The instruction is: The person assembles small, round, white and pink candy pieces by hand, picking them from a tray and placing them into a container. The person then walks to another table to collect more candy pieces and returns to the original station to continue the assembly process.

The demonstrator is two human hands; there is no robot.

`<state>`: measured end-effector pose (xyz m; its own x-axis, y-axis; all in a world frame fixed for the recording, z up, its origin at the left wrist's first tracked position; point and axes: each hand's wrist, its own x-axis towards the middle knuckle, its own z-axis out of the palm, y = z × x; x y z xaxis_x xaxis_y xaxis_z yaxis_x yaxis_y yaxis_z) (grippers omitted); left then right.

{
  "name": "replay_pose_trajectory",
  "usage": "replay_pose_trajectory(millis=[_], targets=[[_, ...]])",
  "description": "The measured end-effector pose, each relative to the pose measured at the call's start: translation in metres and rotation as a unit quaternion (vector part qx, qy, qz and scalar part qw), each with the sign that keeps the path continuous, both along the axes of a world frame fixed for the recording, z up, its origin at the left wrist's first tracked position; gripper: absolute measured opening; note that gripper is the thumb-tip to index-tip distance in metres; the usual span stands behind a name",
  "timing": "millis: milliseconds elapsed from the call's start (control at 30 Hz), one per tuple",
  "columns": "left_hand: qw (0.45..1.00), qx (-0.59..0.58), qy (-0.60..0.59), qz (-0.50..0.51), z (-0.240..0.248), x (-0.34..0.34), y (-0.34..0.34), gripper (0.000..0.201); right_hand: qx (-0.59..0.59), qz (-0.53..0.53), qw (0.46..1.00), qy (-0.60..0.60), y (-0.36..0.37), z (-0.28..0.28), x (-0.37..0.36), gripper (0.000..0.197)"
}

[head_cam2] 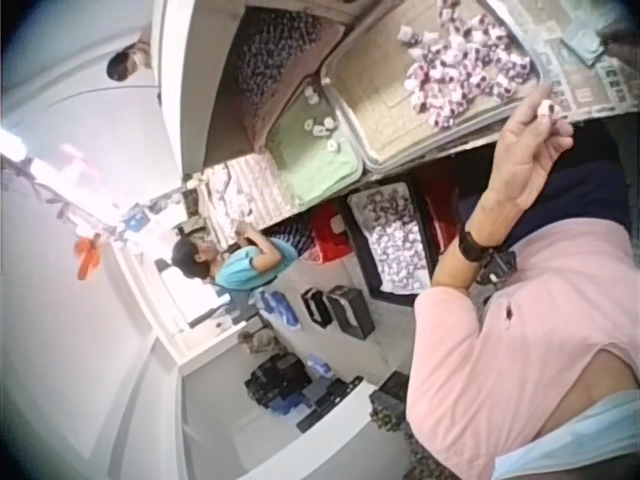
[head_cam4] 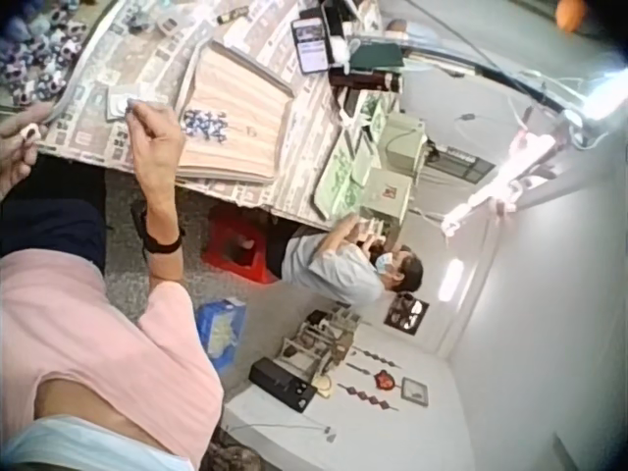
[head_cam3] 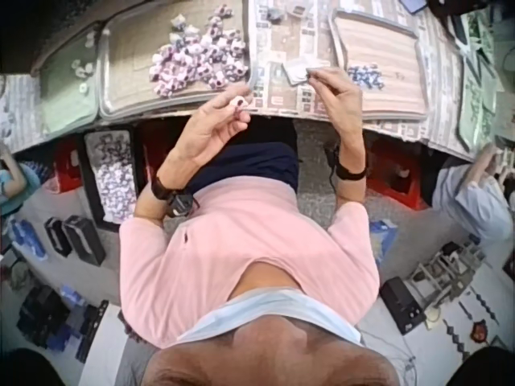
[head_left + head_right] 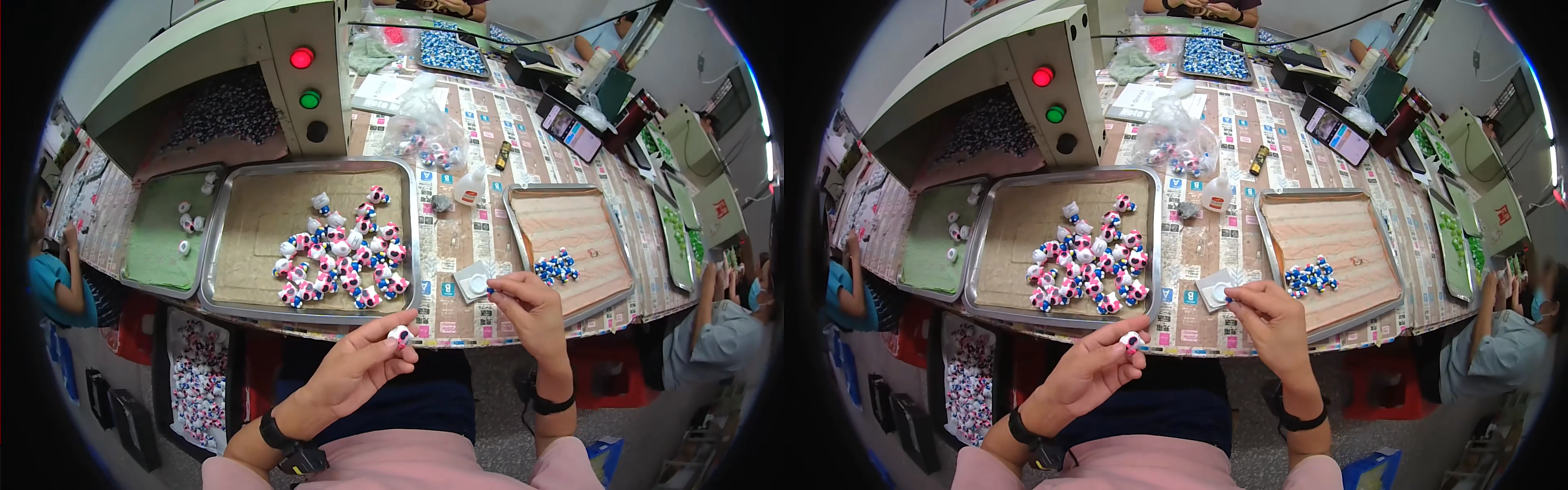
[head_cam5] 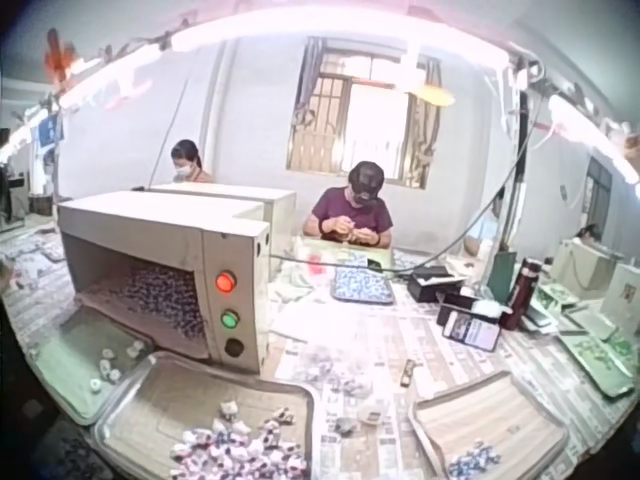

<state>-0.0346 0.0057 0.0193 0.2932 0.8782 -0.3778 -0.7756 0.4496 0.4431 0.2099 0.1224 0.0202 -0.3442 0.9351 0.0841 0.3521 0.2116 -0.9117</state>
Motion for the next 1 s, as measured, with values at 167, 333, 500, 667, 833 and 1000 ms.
replay_pose_trajectory(millis=[167,333,500,667,833,1000], targets=[[1.0,-0.008,0.016,0.0,-0.004,0.002,-0.002,0.027,0.107,-0.031,0.989,-0.094,0.004,-0.003,-0.015,0.016],[0.999,-0.025,0.007,-0.022,-0.002,0.004,-0.002,0.025,0.19,-0.023,0.966,-0.173,0.007,-0.011,-0.017,0.012],[1.0,-0.015,0.0,-0.006,-0.004,0.009,-0.002,0.028,0.195,-0.021,0.965,-0.172,0.008,-0.009,-0.015,0.01],[1.0,-0.015,0.011,-0.011,-0.001,0.017,0.002,0.029,0.143,-0.031,0.984,-0.098,-0.001,0.0,-0.018,0.013],[1.0,-0.014,0.026,-0.004,-0.007,0.025,0.004,0.029,0.051,0.021,0.998,-0.02,-0.031,0.023,-0.022,0.017],[0.999,-0.02,0.023,-0.021,-0.008,0.029,0.005,0.029,-0.013,0.047,0.997,0.054,-0.053,0.023,-0.027,0.018]])
